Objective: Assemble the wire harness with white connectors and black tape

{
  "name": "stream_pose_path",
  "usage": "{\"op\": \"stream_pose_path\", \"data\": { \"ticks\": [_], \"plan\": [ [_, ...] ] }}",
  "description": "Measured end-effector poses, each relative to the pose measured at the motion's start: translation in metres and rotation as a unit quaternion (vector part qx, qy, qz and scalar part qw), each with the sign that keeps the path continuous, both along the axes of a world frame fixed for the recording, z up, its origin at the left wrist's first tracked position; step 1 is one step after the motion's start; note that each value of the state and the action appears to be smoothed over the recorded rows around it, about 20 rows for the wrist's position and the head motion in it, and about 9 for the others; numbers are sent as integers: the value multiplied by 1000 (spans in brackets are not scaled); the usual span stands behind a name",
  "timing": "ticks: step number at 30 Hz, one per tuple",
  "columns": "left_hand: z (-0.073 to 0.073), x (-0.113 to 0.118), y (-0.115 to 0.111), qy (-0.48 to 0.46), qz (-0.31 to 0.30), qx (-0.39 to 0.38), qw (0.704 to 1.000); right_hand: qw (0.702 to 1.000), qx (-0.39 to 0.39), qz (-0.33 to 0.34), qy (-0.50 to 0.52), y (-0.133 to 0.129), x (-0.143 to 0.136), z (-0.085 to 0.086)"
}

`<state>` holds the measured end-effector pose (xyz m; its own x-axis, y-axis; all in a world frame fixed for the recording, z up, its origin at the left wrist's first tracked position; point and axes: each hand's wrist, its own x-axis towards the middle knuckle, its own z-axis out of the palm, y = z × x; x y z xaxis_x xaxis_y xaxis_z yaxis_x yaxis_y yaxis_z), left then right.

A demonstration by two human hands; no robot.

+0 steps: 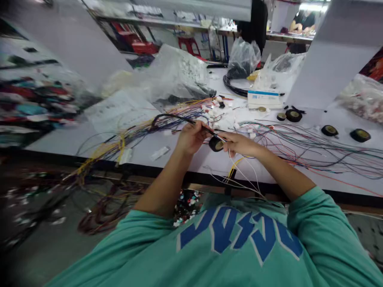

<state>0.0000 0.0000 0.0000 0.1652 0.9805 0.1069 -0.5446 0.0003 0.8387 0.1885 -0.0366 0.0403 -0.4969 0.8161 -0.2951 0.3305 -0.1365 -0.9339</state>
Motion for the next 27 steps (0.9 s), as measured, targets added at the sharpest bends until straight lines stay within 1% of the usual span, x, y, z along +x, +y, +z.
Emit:
{"op": "stream_pose_path", "data": {
  "ticks": [4, 7, 9, 11, 13, 14, 15, 16, 17, 18, 19, 21, 22, 23, 24, 25, 26, 27],
  "plan": [
    [3, 6, -8, 21, -25, 38, 999, 998, 10, 16, 54, 6, 6, -6],
    [1, 13, -12, 78, -49, 64, 994, 995, 32, 41, 88, 10, 12, -12],
    [-1, 15, -12, 114, -44, 70, 990, 994, 41, 51, 89, 11, 14, -17],
    [-1, 15, -12, 140, -26, 73, 987, 994, 52, 53, 86, 13, 15, -22],
    [0, 14, -12, 163, -9, 77, 984, 994, 77, 47, 59, 13, 16, -24],
    [1, 12, -12, 173, -3, 79, 982, 993, 101, 44, 27, 12, 16, -24],
    [1, 11, -12, 182, 2, 81, 980, 989, 141, 41, -15, 10, 15, -24],
    [1, 10, -12, 188, 4, 81, 979, 977, 199, 37, -64, 7, 14, -22],
    [2, 10, -12, 194, 4, 80, 978, 954, 275, 36, -115, 3, 13, -19],
    [1, 10, -12, 198, 5, 79, 977, 916, 364, 39, -162, -1, 11, -16],
    [1, 10, -11, 202, 5, 78, 976, 866, 456, 52, -200, -6, 8, -13],
    [0, 10, -12, 208, 6, 73, 975, 739, 613, 109, -258, -17, 2, -6],
    [0, 11, -12, 208, 5, 71, 975, 672, 669, 144, -284, -22, -2, -2],
    [0, 11, -12, 208, 1, 69, 976, 610, 709, 176, -306, -26, -5, 1],
    [0, 11, -13, 205, -4, 67, 976, 556, 739, 200, -323, -31, -7, 4],
    [1, 10, -13, 200, -12, 64, 978, 515, 758, 219, -336, -34, -8, 7],
    [2, 9, -14, 194, -20, 60, 979, 488, 768, 233, -343, -37, -8, 10],
    [3, 8, -14, 189, -29, 57, 980, 476, 770, 247, -346, -39, -6, 13]
  ]
}}
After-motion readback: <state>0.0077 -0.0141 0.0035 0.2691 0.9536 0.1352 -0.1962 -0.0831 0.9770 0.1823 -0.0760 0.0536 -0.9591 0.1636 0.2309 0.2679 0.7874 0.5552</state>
